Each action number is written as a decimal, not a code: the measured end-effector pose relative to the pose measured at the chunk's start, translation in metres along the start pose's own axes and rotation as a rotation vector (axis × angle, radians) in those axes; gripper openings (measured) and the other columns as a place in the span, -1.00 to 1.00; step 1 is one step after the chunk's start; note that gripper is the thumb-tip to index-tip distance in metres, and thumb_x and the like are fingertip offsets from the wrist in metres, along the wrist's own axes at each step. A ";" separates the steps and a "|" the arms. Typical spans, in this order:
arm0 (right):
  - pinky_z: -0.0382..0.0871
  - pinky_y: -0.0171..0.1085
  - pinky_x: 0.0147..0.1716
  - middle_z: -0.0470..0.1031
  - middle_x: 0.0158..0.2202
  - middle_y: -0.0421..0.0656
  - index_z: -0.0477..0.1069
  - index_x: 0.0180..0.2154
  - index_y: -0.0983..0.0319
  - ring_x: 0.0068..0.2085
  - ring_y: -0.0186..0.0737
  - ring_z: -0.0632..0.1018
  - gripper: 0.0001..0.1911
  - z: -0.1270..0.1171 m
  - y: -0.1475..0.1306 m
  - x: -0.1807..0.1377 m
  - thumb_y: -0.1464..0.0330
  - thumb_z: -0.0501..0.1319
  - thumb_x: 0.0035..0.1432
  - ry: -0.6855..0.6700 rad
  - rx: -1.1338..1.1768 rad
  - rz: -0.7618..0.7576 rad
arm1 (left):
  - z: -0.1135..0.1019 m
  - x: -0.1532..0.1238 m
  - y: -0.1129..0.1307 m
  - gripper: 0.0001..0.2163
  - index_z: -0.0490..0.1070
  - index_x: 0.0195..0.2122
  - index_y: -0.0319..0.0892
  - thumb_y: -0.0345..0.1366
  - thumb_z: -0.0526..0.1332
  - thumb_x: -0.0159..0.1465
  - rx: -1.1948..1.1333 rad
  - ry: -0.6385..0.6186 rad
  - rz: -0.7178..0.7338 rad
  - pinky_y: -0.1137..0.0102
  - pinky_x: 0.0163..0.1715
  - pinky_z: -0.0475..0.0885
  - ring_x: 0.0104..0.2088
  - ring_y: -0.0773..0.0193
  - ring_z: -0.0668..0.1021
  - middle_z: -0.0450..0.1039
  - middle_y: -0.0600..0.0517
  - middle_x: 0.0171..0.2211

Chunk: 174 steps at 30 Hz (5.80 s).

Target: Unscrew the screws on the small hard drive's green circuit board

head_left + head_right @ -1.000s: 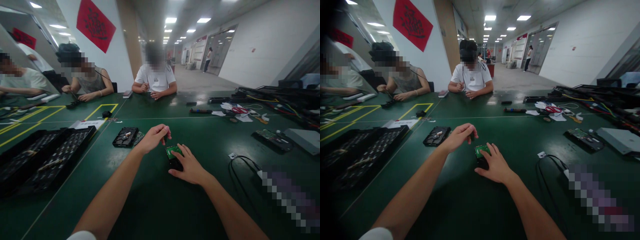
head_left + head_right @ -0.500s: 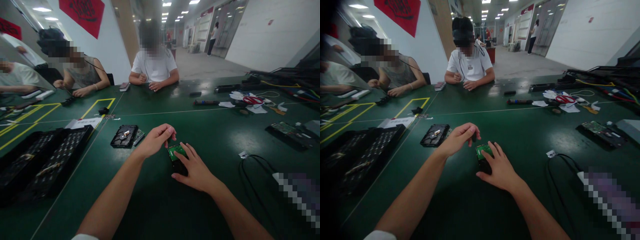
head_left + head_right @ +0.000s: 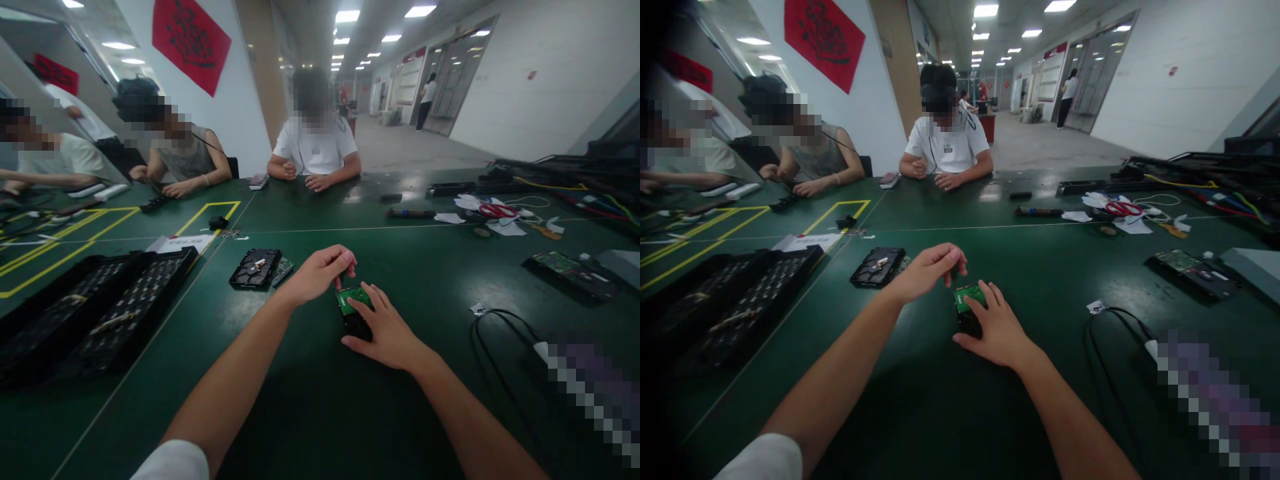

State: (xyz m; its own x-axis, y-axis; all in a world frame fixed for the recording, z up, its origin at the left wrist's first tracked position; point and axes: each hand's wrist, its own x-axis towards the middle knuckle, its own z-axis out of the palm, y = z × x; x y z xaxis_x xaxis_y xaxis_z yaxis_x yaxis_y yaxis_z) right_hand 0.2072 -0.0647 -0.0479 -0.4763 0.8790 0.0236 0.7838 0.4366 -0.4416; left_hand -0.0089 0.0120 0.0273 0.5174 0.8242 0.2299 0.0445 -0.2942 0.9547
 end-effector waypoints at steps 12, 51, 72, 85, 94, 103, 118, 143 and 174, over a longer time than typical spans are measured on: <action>-0.07 0.30 0.41 -0.19 0.55 -0.05 0.16 0.42 0.04 0.51 0.35 -0.16 -0.01 0.002 0.002 0.000 -0.33 0.14 0.14 0.016 -0.007 -0.009 | 0.001 0.000 0.001 -0.62 0.46 -0.20 -0.18 0.08 0.18 0.40 -0.006 0.035 -0.013 0.46 -0.46 0.44 -0.37 0.31 0.52 0.51 -0.03 -0.31; -0.03 0.28 0.41 -0.19 0.54 0.03 0.20 0.41 0.10 0.50 0.37 -0.10 0.00 0.004 0.002 -0.001 -0.34 0.12 0.15 0.027 -0.052 -0.038 | -0.009 -0.007 0.004 -0.76 0.52 -0.17 -0.25 -0.17 0.19 0.35 -0.095 0.129 -0.093 0.35 -0.34 0.60 -0.20 0.17 0.60 0.55 -0.13 -0.23; -0.05 0.26 0.41 -0.22 0.55 0.00 0.16 0.42 0.10 0.51 0.36 -0.15 0.01 0.001 -0.001 -0.001 -0.34 0.12 0.15 0.001 -0.040 -0.006 | 0.003 -0.005 0.007 -0.72 0.53 -0.14 -0.23 -0.15 0.13 0.39 0.094 0.191 -0.044 0.44 -0.41 0.53 -0.22 0.22 0.60 0.56 -0.10 -0.21; -0.01 0.33 0.38 -0.23 0.55 -0.01 0.14 0.43 0.05 0.51 0.38 -0.18 -0.06 0.002 0.003 0.003 -0.29 0.12 0.19 -0.011 -0.002 -0.009 | 0.001 0.000 0.002 -0.73 0.51 -0.15 -0.20 -0.15 0.10 0.43 0.094 0.240 -0.051 0.45 -0.42 0.49 -0.24 0.24 0.59 0.56 -0.08 -0.22; -0.03 0.28 0.41 -0.21 0.55 -0.03 0.18 0.41 0.07 0.51 0.37 -0.16 -0.07 0.005 0.005 0.003 -0.28 0.14 0.19 0.017 -0.006 -0.017 | 0.001 0.003 0.002 -0.72 0.52 -0.14 -0.20 -0.15 0.10 0.44 0.090 0.187 -0.058 0.44 -0.40 0.48 -0.24 0.24 0.58 0.56 -0.08 -0.21; -0.02 0.28 0.40 -0.18 0.54 0.03 0.20 0.40 0.09 0.51 0.36 -0.14 -0.05 0.004 0.004 0.002 -0.30 0.13 0.17 0.026 -0.011 -0.019 | -0.007 0.001 0.002 -0.72 0.53 -0.12 -0.20 -0.12 0.14 0.41 0.028 0.150 -0.091 0.42 -0.37 0.52 -0.17 0.19 0.59 0.56 -0.10 -0.18; -0.02 0.30 0.40 -0.19 0.54 0.02 0.21 0.39 0.10 0.50 0.39 -0.10 -0.07 0.005 -0.002 0.000 -0.27 0.18 0.17 0.042 -0.043 -0.007 | -0.005 -0.002 0.007 -0.77 0.56 -0.13 -0.23 -0.22 0.18 0.35 -0.069 0.104 -0.037 0.46 -0.42 0.50 -0.11 0.17 0.61 0.59 -0.15 -0.07; 0.01 0.27 0.40 -0.11 0.52 0.08 0.22 0.38 0.12 0.49 0.35 -0.03 -0.08 0.003 -0.007 -0.003 -0.26 0.16 0.19 0.047 -0.091 -0.025 | -0.017 -0.005 0.005 -0.77 0.53 -0.18 -0.29 -0.21 0.37 0.29 -0.100 0.105 -0.011 0.40 -0.31 0.57 -0.23 0.29 0.59 0.57 -0.12 -0.17; -0.04 0.32 0.40 -0.16 0.54 0.01 0.20 0.40 0.09 0.50 0.42 -0.11 0.08 0.010 -0.003 -0.002 -0.38 0.19 0.03 0.064 -0.065 -0.020 | -0.005 -0.003 -0.005 -0.72 0.39 -0.20 -0.24 -0.16 0.39 0.28 -0.112 0.122 -0.002 0.42 -0.40 0.51 -0.31 0.26 0.62 0.59 -0.12 -0.27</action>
State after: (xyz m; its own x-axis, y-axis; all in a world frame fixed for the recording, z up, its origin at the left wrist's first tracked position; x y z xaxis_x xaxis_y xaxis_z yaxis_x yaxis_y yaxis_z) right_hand 0.2015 -0.0693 -0.0559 -0.4675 0.8794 0.0903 0.7993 0.4641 -0.3817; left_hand -0.0154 0.0136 0.0227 0.4093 0.8794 0.2432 -0.0539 -0.2427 0.9686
